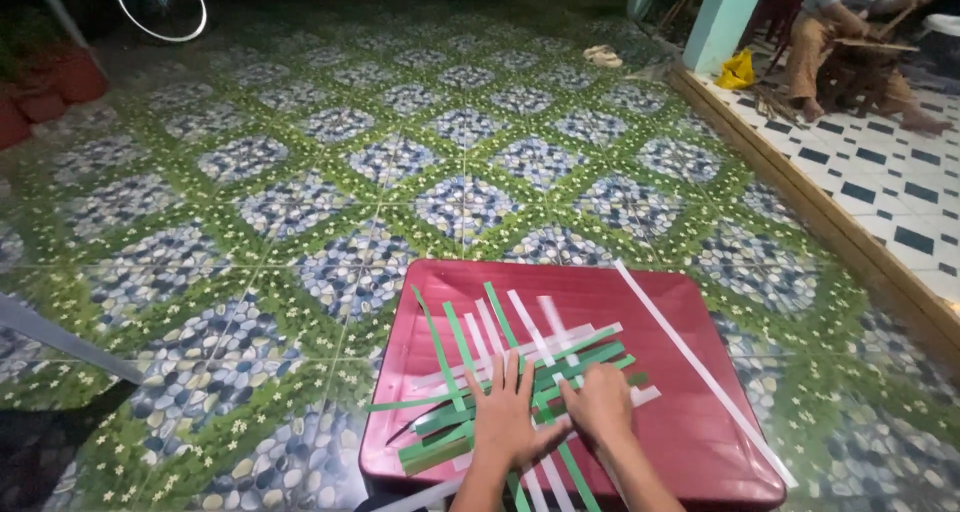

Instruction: The person is weaving green and white plastic strips together on a red plastic tray to create a patterned mat.

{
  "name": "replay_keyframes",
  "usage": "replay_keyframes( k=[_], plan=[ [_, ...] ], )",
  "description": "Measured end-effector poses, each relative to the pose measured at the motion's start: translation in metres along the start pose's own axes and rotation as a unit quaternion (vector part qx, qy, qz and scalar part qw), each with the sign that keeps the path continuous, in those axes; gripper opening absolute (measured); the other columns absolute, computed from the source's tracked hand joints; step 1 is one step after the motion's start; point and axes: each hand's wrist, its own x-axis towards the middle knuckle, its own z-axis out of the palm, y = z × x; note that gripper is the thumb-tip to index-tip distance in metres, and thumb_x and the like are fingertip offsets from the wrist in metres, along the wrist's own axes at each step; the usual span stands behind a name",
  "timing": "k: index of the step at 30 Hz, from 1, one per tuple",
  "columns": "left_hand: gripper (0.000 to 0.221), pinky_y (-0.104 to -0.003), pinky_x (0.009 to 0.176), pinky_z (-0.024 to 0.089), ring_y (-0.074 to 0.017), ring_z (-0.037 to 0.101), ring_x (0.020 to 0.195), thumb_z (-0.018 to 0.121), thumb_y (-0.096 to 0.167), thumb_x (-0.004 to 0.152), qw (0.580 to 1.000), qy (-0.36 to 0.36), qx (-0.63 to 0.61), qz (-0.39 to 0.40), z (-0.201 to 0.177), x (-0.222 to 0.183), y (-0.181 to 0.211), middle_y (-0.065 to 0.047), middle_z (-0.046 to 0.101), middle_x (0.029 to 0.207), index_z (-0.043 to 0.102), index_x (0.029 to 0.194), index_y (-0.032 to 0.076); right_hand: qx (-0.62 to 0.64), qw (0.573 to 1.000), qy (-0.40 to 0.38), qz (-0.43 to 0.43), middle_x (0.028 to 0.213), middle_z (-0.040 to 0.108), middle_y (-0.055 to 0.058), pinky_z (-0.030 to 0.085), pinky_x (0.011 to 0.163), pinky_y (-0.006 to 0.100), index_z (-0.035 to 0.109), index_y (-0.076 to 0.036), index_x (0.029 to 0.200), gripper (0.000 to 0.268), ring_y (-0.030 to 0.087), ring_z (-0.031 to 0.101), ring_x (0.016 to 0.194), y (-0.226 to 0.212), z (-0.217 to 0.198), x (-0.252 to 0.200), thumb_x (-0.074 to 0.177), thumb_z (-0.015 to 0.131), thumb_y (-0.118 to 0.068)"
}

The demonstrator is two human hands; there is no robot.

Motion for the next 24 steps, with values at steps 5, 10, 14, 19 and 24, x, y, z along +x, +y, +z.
replay_keyframes(
  k=[5,10,14,19,24],
  plan=[
    [0.067,-0.074,0.093,0.001,-0.0336,0.001,0.133,0.019,0.044,0.081,0.994,0.084,0.071,0.029,0.044,0.028,-0.019,-0.013,0.003,0.146,0.013,0.139,0.011,0.146,0.972,0.029,-0.18,0.037,0.044,0.007,0.039,0.051,0.029,0.05,-0.008,0.037,0.026,0.02,0.034,0.04,-0.022,0.029,-0.011,0.061,0.056,-0.015],
    [0.08,-0.071,0.096,-0.002,-0.0319,-0.002,0.134,0.02,0.057,0.074,0.998,0.045,0.047,0.011,0.019,0.015,-0.016,-0.012,0.001,0.146,0.009,0.14,0.013,0.067,0.987,0.085,-0.12,0.09,0.059,0.01,0.042,0.081,0.037,0.056,-0.01,0.091,0.039,0.028,0.054,0.087,0.012,0.069,0.022,0.064,0.064,-0.038],
    [0.09,-0.069,0.098,-0.004,-0.0303,-0.005,0.134,0.016,0.07,0.071,1.0,0.005,0.028,0.001,0.002,0.007,-0.009,-0.01,-0.003,0.147,0.007,0.14,0.012,-0.006,1.0,0.014,-0.024,0.096,0.054,0.016,0.042,0.084,0.04,0.056,-0.004,0.089,0.053,0.033,0.05,0.095,0.016,0.043,0.024,0.069,0.061,-0.053],
    [0.096,-0.069,0.097,-0.002,-0.0325,-0.003,0.134,0.021,0.074,0.071,0.998,0.032,0.047,0.007,0.019,0.018,-0.014,-0.013,0.0,0.147,0.007,0.14,0.009,0.001,0.996,0.07,-0.058,0.101,0.053,0.015,0.042,0.085,0.042,0.053,-0.008,0.1,0.046,0.033,0.049,0.096,0.014,0.056,0.011,0.073,0.059,-0.044],
    [0.097,-0.069,0.098,-0.002,-0.0313,-0.004,0.134,0.026,0.073,0.072,0.998,0.029,0.057,0.006,0.028,0.021,-0.019,-0.012,-0.001,0.147,0.007,0.139,0.006,0.025,0.999,0.018,-0.039,0.109,0.055,0.011,0.04,0.09,0.04,0.057,-0.013,0.106,0.041,0.029,0.047,0.105,-0.011,0.024,-0.006,0.075,0.058,-0.041]
  ],
)
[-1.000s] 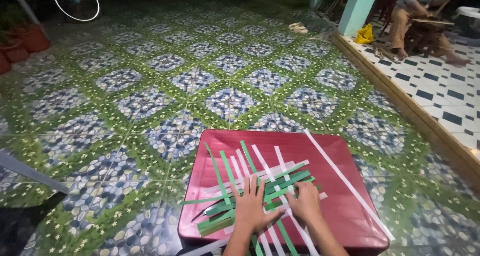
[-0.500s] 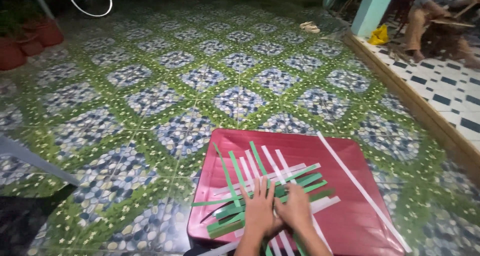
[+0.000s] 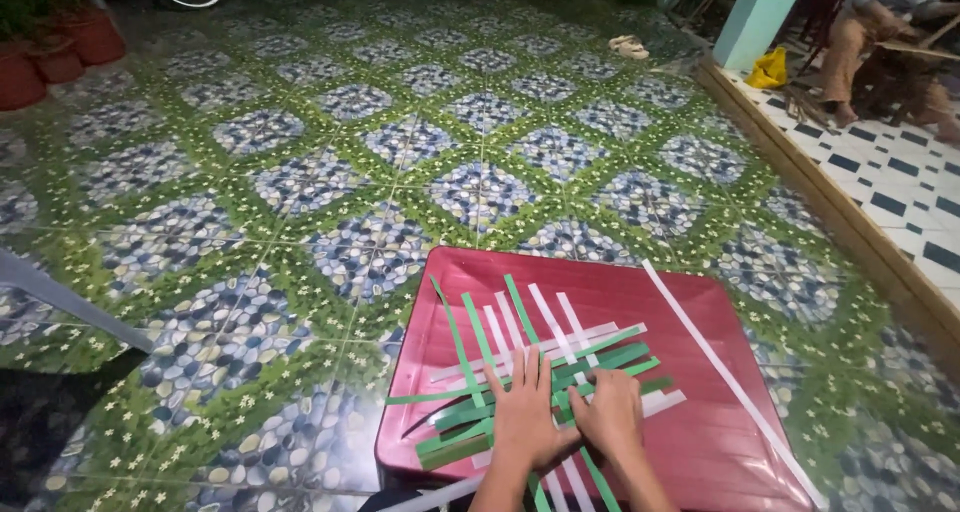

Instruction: The person is weaving green and white plastic strips together on a red plastic tray to create a patterned mat.

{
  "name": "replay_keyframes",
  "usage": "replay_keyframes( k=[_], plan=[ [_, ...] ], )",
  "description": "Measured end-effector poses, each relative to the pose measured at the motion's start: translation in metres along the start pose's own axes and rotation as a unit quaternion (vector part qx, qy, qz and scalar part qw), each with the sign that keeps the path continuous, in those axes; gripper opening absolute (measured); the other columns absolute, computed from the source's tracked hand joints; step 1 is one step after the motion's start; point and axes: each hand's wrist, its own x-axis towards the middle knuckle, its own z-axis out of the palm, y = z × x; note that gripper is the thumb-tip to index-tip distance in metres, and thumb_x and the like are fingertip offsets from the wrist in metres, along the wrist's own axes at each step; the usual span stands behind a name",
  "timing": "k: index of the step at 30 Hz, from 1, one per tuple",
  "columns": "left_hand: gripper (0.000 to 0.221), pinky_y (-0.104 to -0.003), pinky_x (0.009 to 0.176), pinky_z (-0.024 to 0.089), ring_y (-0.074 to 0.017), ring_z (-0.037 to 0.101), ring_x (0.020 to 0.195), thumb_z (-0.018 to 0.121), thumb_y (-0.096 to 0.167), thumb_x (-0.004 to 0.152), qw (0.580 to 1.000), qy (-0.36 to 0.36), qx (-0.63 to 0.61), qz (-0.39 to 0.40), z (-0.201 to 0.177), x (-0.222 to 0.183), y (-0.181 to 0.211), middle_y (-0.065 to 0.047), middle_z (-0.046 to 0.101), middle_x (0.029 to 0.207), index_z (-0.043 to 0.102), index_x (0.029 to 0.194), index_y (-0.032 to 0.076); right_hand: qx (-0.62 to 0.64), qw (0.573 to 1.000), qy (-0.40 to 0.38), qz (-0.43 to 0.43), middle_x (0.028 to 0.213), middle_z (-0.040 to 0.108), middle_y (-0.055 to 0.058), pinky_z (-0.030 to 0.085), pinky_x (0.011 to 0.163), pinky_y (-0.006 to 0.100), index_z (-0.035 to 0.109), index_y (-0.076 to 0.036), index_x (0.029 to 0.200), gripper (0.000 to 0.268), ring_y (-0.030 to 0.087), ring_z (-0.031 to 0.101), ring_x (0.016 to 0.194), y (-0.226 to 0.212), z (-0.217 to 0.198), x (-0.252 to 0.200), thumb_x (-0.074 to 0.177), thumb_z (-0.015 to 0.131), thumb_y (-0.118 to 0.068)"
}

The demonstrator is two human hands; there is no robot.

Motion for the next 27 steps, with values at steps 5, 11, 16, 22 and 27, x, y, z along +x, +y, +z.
replay_keyframes(
  k=[5,11,16,22,27],
  plan=[
    [0.093,-0.07,0.098,-0.004,-0.032,-0.004,0.134,0.032,0.067,0.071,1.0,-0.018,-0.011,0.001,-0.007,-0.001,0.002,-0.012,-0.003,0.147,0.007,0.14,0.009,-0.023,0.999,-0.009,0.029,0.097,0.063,0.01,0.046,0.081,0.048,0.063,-0.014,0.098,0.035,0.035,0.051,0.102,-0.01,-0.007,-0.002,0.072,0.061,-0.038],
    [0.073,-0.07,0.097,-0.002,-0.0287,-0.005,0.135,0.023,0.048,0.08,1.0,-0.003,0.007,-0.008,0.004,0.006,-0.002,-0.011,-0.002,0.147,0.007,0.14,0.009,-0.028,0.997,-0.05,0.055,0.103,0.059,0.01,0.042,0.087,0.046,0.058,-0.012,0.104,0.03,0.032,0.046,0.109,-0.032,-0.01,-0.008,0.08,0.053,-0.029],
    [0.083,-0.072,0.096,0.003,-0.0321,-0.001,0.134,0.032,0.054,0.075,1.0,0.018,0.019,0.009,0.012,0.008,-0.005,-0.014,0.002,0.146,0.009,0.139,0.006,-0.004,0.997,-0.063,0.051,0.104,0.061,0.009,0.039,0.091,0.044,0.059,-0.013,0.104,0.028,0.03,0.044,0.11,-0.025,-0.004,-0.002,0.081,0.053,-0.027],
    [0.076,-0.073,0.095,0.001,-0.0321,0.0,0.133,0.026,0.049,0.077,1.0,0.026,0.005,0.009,0.009,0.007,-0.001,-0.014,0.003,0.146,0.011,0.139,0.007,0.045,0.997,-0.064,0.014,0.102,0.062,0.009,0.041,0.089,0.042,0.058,-0.005,0.106,0.027,0.03,0.044,0.108,-0.016,0.004,0.0,0.082,0.052,-0.015],
    [0.084,-0.072,0.095,0.0,-0.0319,-0.003,0.134,0.027,0.058,0.076,1.0,0.005,0.008,0.001,0.005,0.007,0.0,-0.013,0.0,0.147,0.006,0.14,0.008,0.075,0.995,-0.068,0.026,0.1,0.063,0.012,0.042,0.087,0.043,0.06,-0.003,0.102,0.025,0.032,0.045,0.107,-0.018,-0.001,0.0,0.08,0.051,-0.012]
  ],
)
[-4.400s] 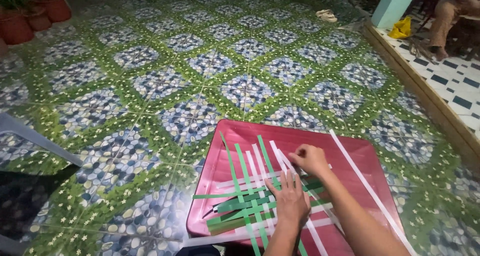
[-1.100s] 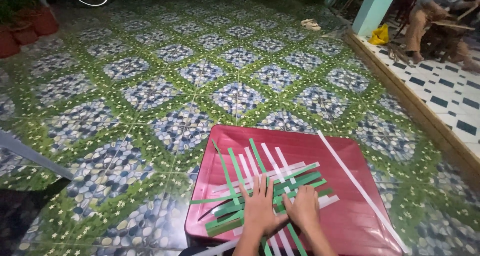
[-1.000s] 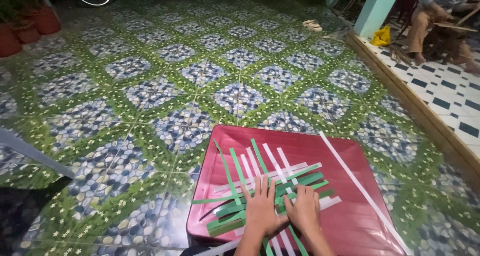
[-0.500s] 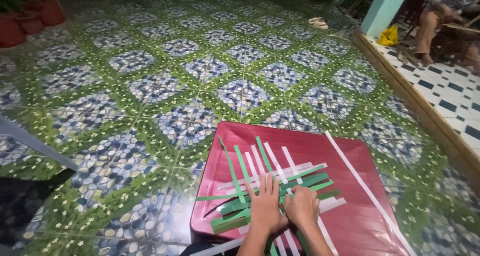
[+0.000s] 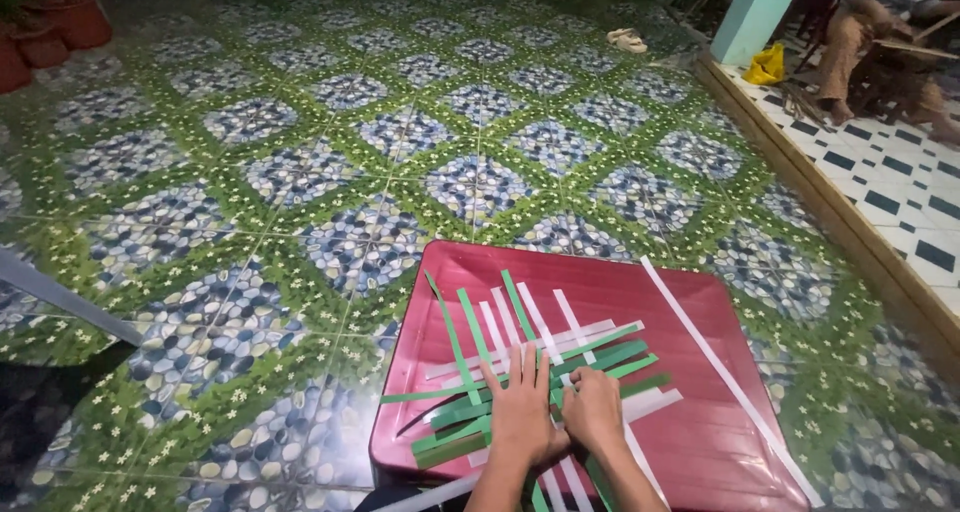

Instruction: The person is weaving green and white plastic strips together on a red plastic tray to create a patterned mat.

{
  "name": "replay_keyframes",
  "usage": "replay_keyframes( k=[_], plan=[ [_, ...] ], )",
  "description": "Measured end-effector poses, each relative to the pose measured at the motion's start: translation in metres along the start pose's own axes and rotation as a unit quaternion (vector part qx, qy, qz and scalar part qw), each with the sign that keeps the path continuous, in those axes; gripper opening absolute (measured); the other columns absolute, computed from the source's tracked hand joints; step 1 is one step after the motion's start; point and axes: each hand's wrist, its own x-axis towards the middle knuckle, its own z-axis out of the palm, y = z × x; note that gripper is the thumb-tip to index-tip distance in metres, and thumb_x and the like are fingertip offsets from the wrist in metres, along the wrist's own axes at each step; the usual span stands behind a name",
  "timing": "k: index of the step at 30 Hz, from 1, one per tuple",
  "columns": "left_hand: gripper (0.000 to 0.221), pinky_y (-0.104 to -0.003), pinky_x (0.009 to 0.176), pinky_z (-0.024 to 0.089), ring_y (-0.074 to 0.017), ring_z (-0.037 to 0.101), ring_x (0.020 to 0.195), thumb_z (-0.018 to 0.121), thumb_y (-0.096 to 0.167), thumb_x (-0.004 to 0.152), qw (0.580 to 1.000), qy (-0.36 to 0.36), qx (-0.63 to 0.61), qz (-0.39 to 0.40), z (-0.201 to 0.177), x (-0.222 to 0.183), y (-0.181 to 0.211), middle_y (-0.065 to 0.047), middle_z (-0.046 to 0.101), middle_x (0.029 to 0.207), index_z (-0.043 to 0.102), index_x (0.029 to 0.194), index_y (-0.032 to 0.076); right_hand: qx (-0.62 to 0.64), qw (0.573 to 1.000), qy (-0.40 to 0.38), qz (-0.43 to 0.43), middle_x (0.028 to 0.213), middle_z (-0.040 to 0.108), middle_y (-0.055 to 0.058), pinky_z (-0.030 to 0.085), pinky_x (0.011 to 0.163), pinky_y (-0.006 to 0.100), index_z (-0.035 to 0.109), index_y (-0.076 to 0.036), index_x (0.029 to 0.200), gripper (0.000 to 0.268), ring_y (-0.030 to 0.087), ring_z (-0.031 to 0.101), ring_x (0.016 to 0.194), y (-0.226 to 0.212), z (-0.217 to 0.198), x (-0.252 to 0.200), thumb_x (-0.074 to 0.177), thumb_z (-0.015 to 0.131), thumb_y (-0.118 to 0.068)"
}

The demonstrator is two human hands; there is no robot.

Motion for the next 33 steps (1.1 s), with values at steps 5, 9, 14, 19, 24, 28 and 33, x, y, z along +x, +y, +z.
replay_keyframes(
  k=[5,9,14,19,24,28,33],
  plan=[
    [0.083,-0.072,0.096,0.0,-0.0327,-0.001,0.134,0.034,0.055,0.074,1.0,0.01,-0.01,0.001,0.001,-0.002,-0.001,-0.014,0.001,0.146,0.008,0.139,0.01,0.011,0.999,-0.019,0.029,0.105,0.061,0.011,0.043,0.089,0.043,0.059,-0.003,0.102,0.023,0.029,0.046,0.109,-0.011,-0.005,-0.006,0.083,0.05,-0.01],
    [0.084,-0.07,0.098,0.002,-0.0309,-0.002,0.134,0.03,0.06,0.076,0.999,-0.021,0.023,-0.004,-0.01,-0.006,0.0,-0.011,-0.002,0.147,0.005,0.14,0.012,0.002,1.0,-0.007,0.014,0.103,0.062,0.012,0.042,0.088,0.044,0.06,-0.003,0.1,0.027,0.033,0.048,0.105,0.001,0.004,0.003,0.079,0.045,-0.01],
    [0.074,-0.072,0.096,0.004,-0.0374,-0.007,0.134,0.032,0.063,0.078,0.997,-0.072,0.032,0.017,-0.023,-0.008,0.0,-0.015,-0.007,0.147,0.003,0.14,0.035,0.015,0.999,-0.009,0.028,0.087,0.065,0.01,0.045,0.072,0.041,0.063,-0.009,0.093,0.021,0.029,0.057,0.086,0.0,-0.001,0.004,0.079,0.047,-0.009],
    [0.069,-0.071,0.098,0.004,-0.0363,-0.008,0.134,0.039,0.048,0.083,0.995,-0.086,0.043,0.01,-0.032,-0.014,0.007,-0.014,-0.009,0.147,0.002,0.14,0.037,0.055,0.998,-0.02,-0.003,0.089,0.067,0.006,0.044,0.08,0.035,0.065,-0.007,0.084,0.018,0.025,0.058,0.09,0.007,-0.008,0.001,0.077,0.049,-0.009],
    [0.079,-0.07,0.098,0.003,-0.0345,-0.009,0.134,0.023,0.071,0.072,0.995,-0.096,0.041,0.004,-0.037,-0.018,0.003,-0.012,-0.011,0.148,0.0,0.14,0.038,0.043,0.999,0.028,0.004,0.116,0.049,0.012,0.04,0.094,0.038,0.046,-0.007,0.114,0.048,0.028,0.048,0.109,0.034,0.017,0.023,0.071,0.065,-0.019],
    [0.083,-0.072,0.096,-0.001,-0.0352,-0.009,0.134,0.025,0.072,0.068,0.997,-0.071,-0.013,0.002,-0.038,-0.016,0.005,-0.012,-0.007,0.147,0.01,0.14,0.034,-0.042,0.997,0.051,0.044,0.121,0.044,0.018,0.038,0.096,0.042,0.044,-0.004,0.121,0.06,0.031,0.041,0.116,0.026,-0.001,0.028,0.074,0.062,-0.036],
    [0.085,-0.071,0.097,0.001,-0.0351,-0.008,0.134,0.031,0.072,0.068,0.997,-0.077,0.018,0.001,-0.035,-0.018,0.003,-0.012,-0.007,0.148,0.005,0.14,0.035,-0.071,0.991,-0.034,0.111,0.127,0.036,0.021,0.042,0.092,0.049,0.038,-0.012,0.128,0.053,0.034,0.035,0.121,-0.017,-0.021,0.009,0.082,0.052,-0.034]
  ],
)
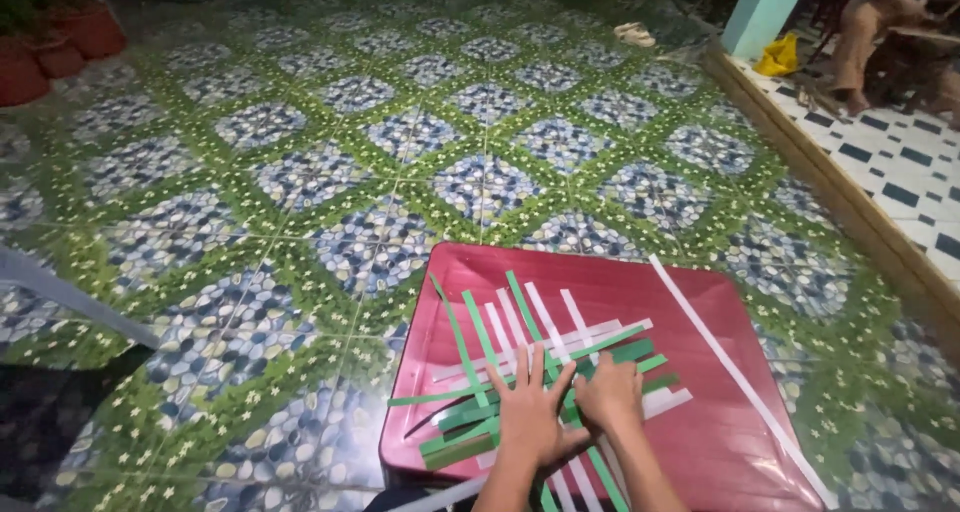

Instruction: The person is weaving green and white plastic strips together on a red plastic tray to create a patterned mat.

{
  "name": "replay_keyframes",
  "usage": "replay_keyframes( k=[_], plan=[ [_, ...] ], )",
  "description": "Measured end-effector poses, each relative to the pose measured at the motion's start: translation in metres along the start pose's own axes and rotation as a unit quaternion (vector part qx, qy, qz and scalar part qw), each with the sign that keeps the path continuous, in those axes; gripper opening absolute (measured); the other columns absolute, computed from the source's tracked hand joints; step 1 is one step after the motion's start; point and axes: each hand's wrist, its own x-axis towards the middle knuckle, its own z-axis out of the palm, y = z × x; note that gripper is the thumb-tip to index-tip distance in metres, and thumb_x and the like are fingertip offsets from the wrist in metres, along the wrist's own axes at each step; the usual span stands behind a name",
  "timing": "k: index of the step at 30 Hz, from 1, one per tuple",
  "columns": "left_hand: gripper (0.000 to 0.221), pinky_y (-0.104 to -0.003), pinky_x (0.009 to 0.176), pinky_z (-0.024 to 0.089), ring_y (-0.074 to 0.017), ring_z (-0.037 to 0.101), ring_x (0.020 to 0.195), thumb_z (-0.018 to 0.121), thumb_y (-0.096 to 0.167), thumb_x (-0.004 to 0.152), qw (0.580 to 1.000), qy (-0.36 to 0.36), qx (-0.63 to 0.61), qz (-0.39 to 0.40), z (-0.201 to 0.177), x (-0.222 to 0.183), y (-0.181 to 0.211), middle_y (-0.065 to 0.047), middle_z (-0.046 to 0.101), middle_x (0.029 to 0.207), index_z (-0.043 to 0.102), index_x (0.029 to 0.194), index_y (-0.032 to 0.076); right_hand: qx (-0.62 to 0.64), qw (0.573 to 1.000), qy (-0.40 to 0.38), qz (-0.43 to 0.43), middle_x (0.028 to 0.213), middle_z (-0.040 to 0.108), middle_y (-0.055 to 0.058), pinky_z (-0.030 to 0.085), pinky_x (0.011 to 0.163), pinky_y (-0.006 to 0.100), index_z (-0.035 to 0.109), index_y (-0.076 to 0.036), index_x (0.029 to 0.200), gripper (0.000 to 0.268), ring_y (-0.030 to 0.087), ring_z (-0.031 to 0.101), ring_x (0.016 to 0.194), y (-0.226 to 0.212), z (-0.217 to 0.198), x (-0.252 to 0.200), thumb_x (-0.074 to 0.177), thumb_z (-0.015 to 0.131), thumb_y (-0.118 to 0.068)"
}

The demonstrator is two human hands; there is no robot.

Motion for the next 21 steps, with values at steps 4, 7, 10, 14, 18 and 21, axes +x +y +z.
replay_keyframes(
  k=[4,7,10,14,18,21],
  plan=[
    [0.083,-0.073,0.095,0.0,-0.0356,-0.008,0.134,0.036,0.067,0.068,1.0,0.005,-0.028,0.006,-0.004,0.002,0.002,-0.015,-0.006,0.147,0.01,0.14,0.033,-0.012,1.0,-0.002,-0.023,0.113,0.052,0.021,0.044,0.09,0.045,0.046,-0.013,0.12,0.043,0.036,0.046,0.111,0.005,0.009,0.016,0.08,0.053,-0.027],
    [0.083,-0.072,0.096,-0.001,-0.0355,-0.01,0.134,0.034,0.067,0.069,1.0,-0.021,-0.021,0.003,-0.008,-0.003,-0.001,-0.014,-0.008,0.147,0.006,0.14,0.034,-0.005,1.0,-0.011,-0.027,0.116,0.052,0.02,0.041,0.095,0.044,0.044,-0.017,0.126,0.047,0.036,0.046,0.113,0.004,0.014,0.014,0.08,0.053,-0.023],
    [0.082,-0.072,0.096,0.0,-0.0358,-0.009,0.134,0.034,0.066,0.071,1.0,-0.013,-0.012,0.006,-0.005,0.001,0.001,-0.014,-0.008,0.147,0.005,0.14,0.034,0.005,0.999,-0.001,-0.035,0.115,0.052,0.019,0.04,0.095,0.043,0.047,-0.017,0.124,0.045,0.035,0.045,0.113,0.009,0.016,0.019,0.079,0.05,-0.018],
    [0.083,-0.072,0.096,0.0,-0.0365,-0.009,0.134,0.036,0.067,0.07,1.0,-0.008,-0.018,0.005,0.0,0.003,-0.001,-0.015,-0.008,0.147,0.005,0.14,0.035,0.014,0.998,-0.001,-0.063,0.109,0.06,0.014,0.04,0.094,0.039,0.053,-0.015,0.117,0.04,0.03,0.049,0.109,0.014,0.021,0.024,0.077,0.053,-0.015],
    [0.08,-0.074,0.094,0.001,-0.0376,-0.004,0.133,0.039,0.063,0.07,0.999,0.014,-0.033,0.006,0.002,0.002,-0.002,-0.017,-0.004,0.146,0.011,0.139,0.034,0.022,0.998,-0.011,-0.051,0.11,0.057,0.015,0.04,0.094,0.04,0.053,-0.018,0.117,0.039,0.031,0.047,0.111,0.006,0.015,0.013,0.078,0.052,-0.015],
    [0.084,-0.072,0.096,0.003,-0.0372,-0.009,0.134,0.032,0.069,0.072,0.999,-0.03,0.01,-0.009,-0.005,0.001,-0.002,-0.016,-0.01,0.147,-0.001,0.141,0.035,0.063,0.997,-0.032,-0.033,0.114,0.056,0.016,0.045,0.093,0.041,0.053,-0.014,0.119,0.038,0.03,0.05,0.11,-0.006,0.001,-0.003,0.081,0.053,-0.005]
  ],
)
